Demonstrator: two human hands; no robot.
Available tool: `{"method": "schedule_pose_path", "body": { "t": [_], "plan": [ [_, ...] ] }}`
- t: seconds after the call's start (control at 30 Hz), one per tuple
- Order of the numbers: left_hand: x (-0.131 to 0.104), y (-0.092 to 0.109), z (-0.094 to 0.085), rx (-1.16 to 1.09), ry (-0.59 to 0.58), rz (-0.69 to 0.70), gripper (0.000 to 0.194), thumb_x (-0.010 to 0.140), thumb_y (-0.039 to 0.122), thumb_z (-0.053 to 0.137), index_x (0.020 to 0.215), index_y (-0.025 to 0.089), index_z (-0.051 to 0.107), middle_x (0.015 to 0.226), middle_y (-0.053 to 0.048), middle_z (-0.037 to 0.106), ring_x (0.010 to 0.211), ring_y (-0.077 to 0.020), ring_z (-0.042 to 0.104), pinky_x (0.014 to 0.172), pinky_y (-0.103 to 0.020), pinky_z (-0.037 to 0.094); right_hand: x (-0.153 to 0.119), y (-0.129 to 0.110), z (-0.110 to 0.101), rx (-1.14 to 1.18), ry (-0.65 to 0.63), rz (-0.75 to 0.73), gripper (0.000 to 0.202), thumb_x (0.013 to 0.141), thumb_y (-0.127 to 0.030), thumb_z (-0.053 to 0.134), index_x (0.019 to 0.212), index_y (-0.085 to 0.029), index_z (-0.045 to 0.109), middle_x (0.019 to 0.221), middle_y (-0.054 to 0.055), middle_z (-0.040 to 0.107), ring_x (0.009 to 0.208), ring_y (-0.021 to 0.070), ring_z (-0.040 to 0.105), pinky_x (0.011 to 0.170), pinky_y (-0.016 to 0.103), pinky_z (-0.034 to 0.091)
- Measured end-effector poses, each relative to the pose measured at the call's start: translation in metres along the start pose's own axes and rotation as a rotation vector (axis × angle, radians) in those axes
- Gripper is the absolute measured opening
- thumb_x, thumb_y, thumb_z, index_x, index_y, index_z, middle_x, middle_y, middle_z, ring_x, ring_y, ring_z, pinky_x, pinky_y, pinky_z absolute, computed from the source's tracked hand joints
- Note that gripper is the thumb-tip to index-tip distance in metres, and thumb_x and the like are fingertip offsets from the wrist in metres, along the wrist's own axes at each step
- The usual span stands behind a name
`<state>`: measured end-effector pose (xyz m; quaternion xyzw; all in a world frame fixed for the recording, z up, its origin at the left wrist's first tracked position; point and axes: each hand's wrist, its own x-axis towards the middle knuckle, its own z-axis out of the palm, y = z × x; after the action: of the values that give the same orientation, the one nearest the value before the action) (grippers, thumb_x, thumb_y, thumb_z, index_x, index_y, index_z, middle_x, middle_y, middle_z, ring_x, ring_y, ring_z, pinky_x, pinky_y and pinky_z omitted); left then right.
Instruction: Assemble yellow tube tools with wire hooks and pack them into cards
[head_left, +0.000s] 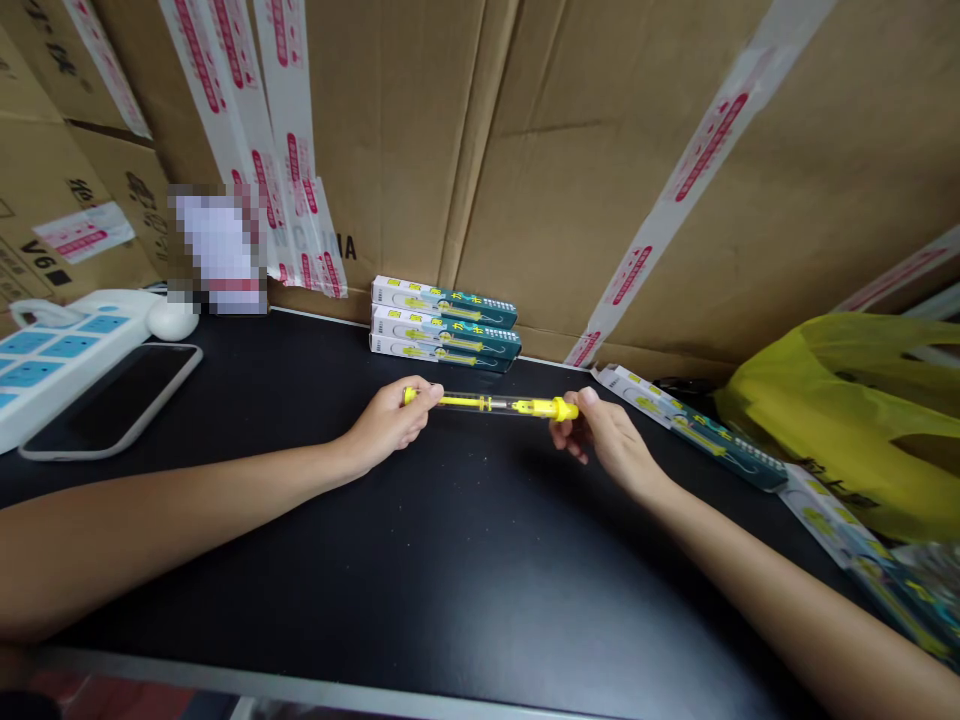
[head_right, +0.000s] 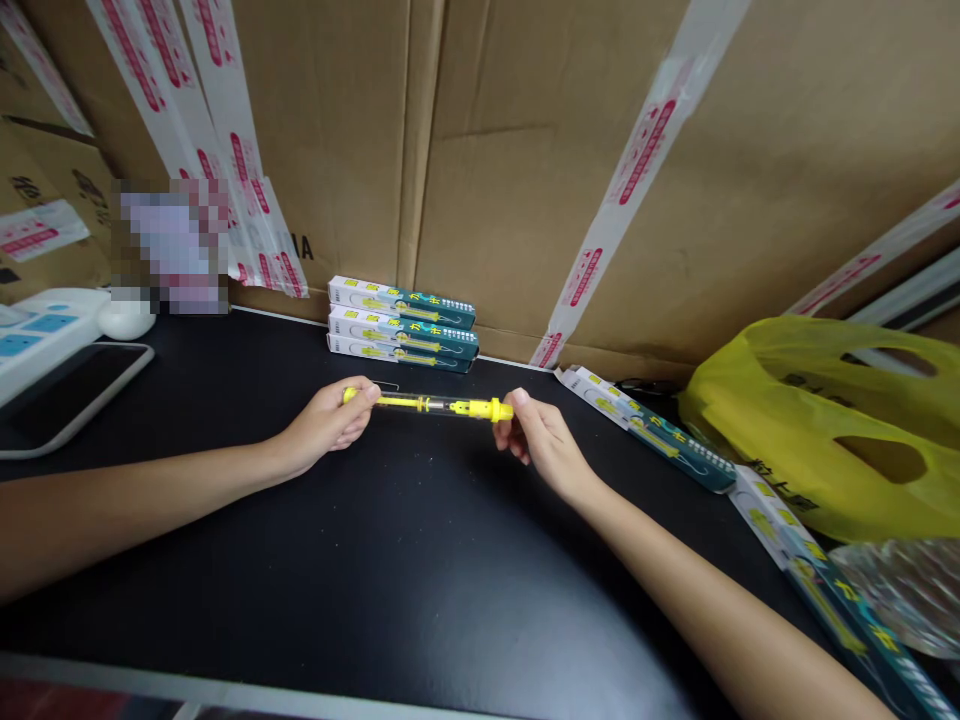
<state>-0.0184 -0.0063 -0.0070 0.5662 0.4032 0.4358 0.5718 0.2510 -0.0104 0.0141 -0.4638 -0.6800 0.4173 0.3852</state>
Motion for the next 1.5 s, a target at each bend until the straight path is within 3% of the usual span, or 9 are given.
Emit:
{"method": "schedule_pose_path", "body": {
  "t": [0.13, 0.23, 0.47, 0.57, 0.7, 0.83, 1.2, 1.37, 1.5],
  "plan": [
    [0.0, 0.0002, 0.0001, -0.01, 0.011, -0.001, 0.028, 0.087, 0.043, 0.051, 0.075, 0.02, 0.042, 0.05, 0.01, 0.03, 0.037, -0.0022, 0.024, 0.034, -0.013, 0.016, 0.0002, -0.0017, -0.0005, 0.079, -0.018, -0.015, 0.032, 0.091, -0.053, 0.037, 0.084, -0.022, 0.044, 0.059, -0.003, 0.056, 0.044, 0.0095, 0.043, 0.037, 0.018, 0.031],
    [-0.0004, 0.0011, 0.0005, -0.008, 0.014, 0.002, 0.028, 0.087, 0.043, 0.05, 0.075, 0.02, 0.042, 0.05, 0.01, 0.03, 0.037, -0.0023, 0.025, 0.034, -0.014, 0.016, -0.0011, -0.0041, 0.0002, 0.099, -0.014, -0.017, 0.022, 0.089, -0.044, 0.047, 0.085, -0.023, 0.042, 0.061, -0.004, 0.057, 0.045, 0.0095, 0.044, 0.038, 0.018, 0.031],
    [-0.0012, 0.0023, 0.0011, 0.006, 0.006, -0.013, 0.027, 0.087, 0.042, 0.05, 0.075, 0.02, 0.043, 0.05, 0.009, 0.03, 0.037, -0.0025, 0.026, 0.034, -0.014, 0.017, -0.0021, -0.0038, 0.0031, -0.015, 0.01, 0.006, 0.043, 0.091, -0.053, 0.039, 0.064, -0.019, 0.044, 0.057, -0.001, 0.052, 0.045, 0.0085, 0.042, 0.039, 0.02, 0.032],
    [-0.0007, 0.0023, 0.0009, 0.004, 0.005, -0.015, 0.027, 0.087, 0.043, 0.051, 0.075, 0.02, 0.043, 0.05, 0.009, 0.031, 0.037, -0.0025, 0.026, 0.034, -0.014, 0.016, -0.0017, -0.0023, 0.0023, -0.011, 0.019, 0.005, 0.049, 0.09, -0.059, 0.032, 0.065, -0.019, 0.045, 0.056, 0.0, 0.052, 0.044, 0.0087, 0.042, 0.039, 0.02, 0.032],
    [-0.0003, 0.002, 0.0009, -0.013, 0.008, -0.014, 0.028, 0.087, 0.043, 0.051, 0.075, 0.02, 0.042, 0.05, 0.009, 0.03, 0.037, -0.0024, 0.025, 0.034, -0.014, 0.016, -0.0014, -0.0022, 0.0004, 0.061, 0.02, -0.018, 0.033, 0.091, -0.054, 0.035, 0.087, -0.023, 0.045, 0.058, -0.003, 0.055, 0.044, 0.0101, 0.043, 0.038, 0.019, 0.031],
    [-0.0005, 0.0016, 0.0009, -0.02, 0.01, -0.007, 0.028, 0.087, 0.043, 0.051, 0.074, 0.02, 0.042, 0.05, 0.01, 0.03, 0.037, -0.0023, 0.025, 0.034, -0.014, 0.016, -0.0025, -0.0041, 0.0007, 0.081, -0.001, -0.027, 0.017, 0.089, -0.04, 0.046, 0.086, -0.023, 0.041, 0.06, -0.004, 0.057, 0.044, 0.0097, 0.044, 0.039, 0.018, 0.032],
    [-0.0011, 0.0023, 0.0012, 0.009, -0.001, -0.014, 0.026, 0.087, 0.042, 0.051, 0.075, 0.02, 0.043, 0.05, 0.01, 0.029, 0.037, -0.0028, 0.024, 0.034, -0.014, 0.016, -0.0016, -0.0012, 0.0017, -0.062, 0.013, 0.014, 0.047, 0.091, -0.055, 0.034, 0.063, -0.018, 0.046, 0.056, 0.0, 0.052, 0.045, 0.0089, 0.042, 0.039, 0.02, 0.033],
    [-0.001, 0.0026, 0.0012, -0.004, 0.015, -0.009, 0.027, 0.087, 0.043, 0.05, 0.074, 0.02, 0.042, 0.05, 0.01, 0.029, 0.037, -0.003, 0.025, 0.034, -0.014, 0.017, -0.0027, -0.0044, 0.0011, 0.028, -0.006, -0.019, 0.024, 0.09, -0.045, 0.043, 0.083, -0.022, 0.043, 0.06, -0.003, 0.056, 0.045, 0.0098, 0.043, 0.039, 0.019, 0.032],
    [-0.0008, 0.0029, 0.0013, -0.007, 0.011, -0.016, 0.028, 0.087, 0.043, 0.051, 0.074, 0.02, 0.042, 0.05, 0.01, 0.029, 0.037, -0.0027, 0.024, 0.034, -0.014, 0.016, -0.0036, -0.005, 0.0023, 0.014, -0.018, -0.012, 0.026, 0.09, -0.042, 0.045, 0.074, -0.021, 0.042, 0.059, -0.003, 0.054, 0.045, 0.0094, 0.042, 0.039, 0.019, 0.032]
  ]
}}
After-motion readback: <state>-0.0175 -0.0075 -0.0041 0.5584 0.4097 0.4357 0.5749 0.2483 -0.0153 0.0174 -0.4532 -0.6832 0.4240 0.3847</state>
